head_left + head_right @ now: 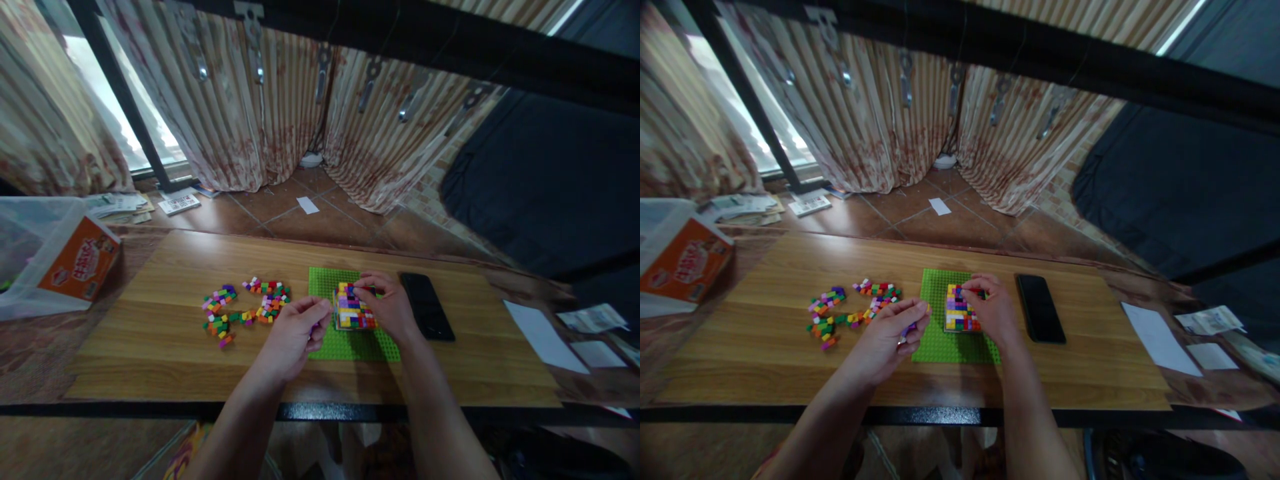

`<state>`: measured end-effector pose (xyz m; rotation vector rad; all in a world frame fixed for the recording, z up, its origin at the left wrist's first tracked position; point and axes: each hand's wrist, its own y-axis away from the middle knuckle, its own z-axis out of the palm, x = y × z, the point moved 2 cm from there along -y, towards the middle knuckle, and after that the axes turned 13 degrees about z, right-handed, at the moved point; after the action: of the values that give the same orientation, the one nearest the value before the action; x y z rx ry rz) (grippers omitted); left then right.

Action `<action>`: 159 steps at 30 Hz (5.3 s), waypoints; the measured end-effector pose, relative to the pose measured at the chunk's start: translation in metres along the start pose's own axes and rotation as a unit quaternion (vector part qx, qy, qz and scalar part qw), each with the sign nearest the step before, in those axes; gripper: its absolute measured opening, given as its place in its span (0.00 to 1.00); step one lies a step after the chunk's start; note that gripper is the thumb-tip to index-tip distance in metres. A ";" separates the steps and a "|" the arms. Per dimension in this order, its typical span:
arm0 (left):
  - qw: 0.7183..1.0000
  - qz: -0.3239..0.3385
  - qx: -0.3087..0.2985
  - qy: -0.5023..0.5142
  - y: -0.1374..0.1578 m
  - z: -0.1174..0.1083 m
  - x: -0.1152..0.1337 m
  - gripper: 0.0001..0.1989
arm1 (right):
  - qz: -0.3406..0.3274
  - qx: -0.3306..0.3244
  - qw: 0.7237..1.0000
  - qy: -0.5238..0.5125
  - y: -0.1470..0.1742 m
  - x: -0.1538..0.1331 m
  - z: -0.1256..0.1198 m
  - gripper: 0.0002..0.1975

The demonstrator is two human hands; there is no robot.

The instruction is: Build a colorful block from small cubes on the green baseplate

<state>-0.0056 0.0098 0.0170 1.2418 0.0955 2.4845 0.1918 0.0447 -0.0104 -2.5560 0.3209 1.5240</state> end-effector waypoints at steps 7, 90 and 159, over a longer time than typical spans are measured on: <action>1.000 -0.001 0.005 0.001 0.001 0.001 0.000 0.16 | 0.122 -0.026 0.990 -0.067 0.000 0.005 0.006 0.15; 0.999 0.009 0.049 0.021 -0.001 -0.002 -0.003 0.14 | 0.046 -0.019 0.998 0.047 -0.007 -0.001 -0.001 0.07; 0.988 0.103 0.083 -0.081 -0.002 0.001 -0.006 0.15 | -0.127 -0.101 0.977 0.138 0.059 -0.082 0.025 0.07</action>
<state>-0.0013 0.0090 0.0124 1.5916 0.1418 2.5795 0.1174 0.0020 0.0489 -2.8357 -0.1391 1.1664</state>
